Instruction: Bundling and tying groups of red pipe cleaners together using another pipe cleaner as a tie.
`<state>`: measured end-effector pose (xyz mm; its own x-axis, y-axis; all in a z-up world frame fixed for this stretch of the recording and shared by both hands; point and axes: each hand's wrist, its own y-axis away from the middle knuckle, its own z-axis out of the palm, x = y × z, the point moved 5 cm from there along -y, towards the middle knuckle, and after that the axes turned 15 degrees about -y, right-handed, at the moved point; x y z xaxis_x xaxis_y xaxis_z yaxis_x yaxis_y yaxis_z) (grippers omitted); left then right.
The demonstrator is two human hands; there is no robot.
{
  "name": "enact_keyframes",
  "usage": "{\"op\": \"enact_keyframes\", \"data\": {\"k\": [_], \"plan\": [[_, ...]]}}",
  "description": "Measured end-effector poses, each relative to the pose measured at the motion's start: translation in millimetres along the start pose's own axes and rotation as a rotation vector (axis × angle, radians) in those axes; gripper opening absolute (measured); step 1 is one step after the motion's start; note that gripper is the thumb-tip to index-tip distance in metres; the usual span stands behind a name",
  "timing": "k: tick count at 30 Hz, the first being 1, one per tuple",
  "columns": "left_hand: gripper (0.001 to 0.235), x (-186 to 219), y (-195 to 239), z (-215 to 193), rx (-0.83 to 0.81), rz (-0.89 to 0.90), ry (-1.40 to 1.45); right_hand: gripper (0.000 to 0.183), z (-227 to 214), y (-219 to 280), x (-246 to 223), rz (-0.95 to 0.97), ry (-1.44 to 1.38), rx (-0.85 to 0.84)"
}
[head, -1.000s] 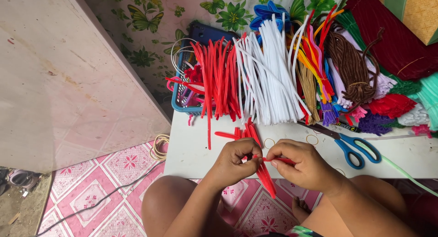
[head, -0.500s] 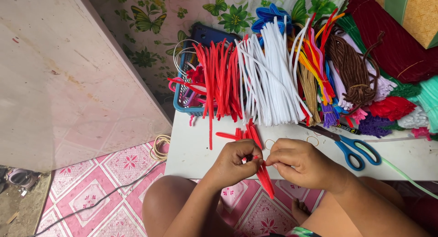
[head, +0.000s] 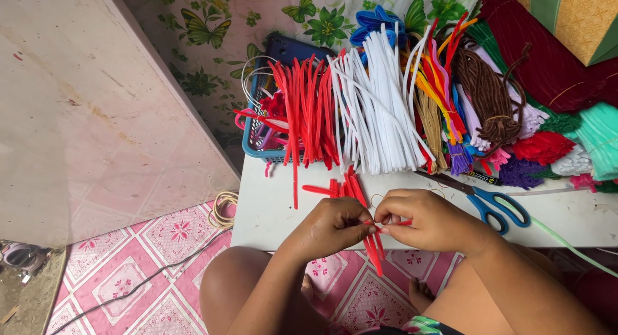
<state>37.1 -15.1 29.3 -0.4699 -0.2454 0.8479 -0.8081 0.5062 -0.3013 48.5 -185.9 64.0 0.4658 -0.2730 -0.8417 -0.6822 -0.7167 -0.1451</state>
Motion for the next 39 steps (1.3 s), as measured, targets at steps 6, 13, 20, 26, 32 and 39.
{"op": "enact_keyframes", "data": {"k": [6, 13, 20, 26, 32, 39], "plan": [[0.021, 14, 6, -30, 0.013, -0.114, -0.051, 0.004, -4, 8, 38, 0.201, -0.1, 0.15], [0.007, 2, 8, -27, -0.035, -0.139, -0.178, 0.008, -3, 2, 24, 0.169, -0.093, 0.155], [0.01, 13, 6, -25, -0.018, -0.173, -0.193, 0.003, 6, -7, 15, 0.128, -0.099, 0.132], [0.022, -23, 3, 10, -0.036, -0.257, -0.274, 0.003, 8, -7, 26, 0.174, -0.119, 0.191], [0.015, -36, 6, 16, -0.031, -0.328, -0.13, 0.007, 7, -7, 32, 0.181, -0.171, 0.197], [0.007, -40, 2, 18, -0.014, -0.39, -0.116, 0.01, 5, -7, 44, 0.165, -0.216, 0.202]]}}
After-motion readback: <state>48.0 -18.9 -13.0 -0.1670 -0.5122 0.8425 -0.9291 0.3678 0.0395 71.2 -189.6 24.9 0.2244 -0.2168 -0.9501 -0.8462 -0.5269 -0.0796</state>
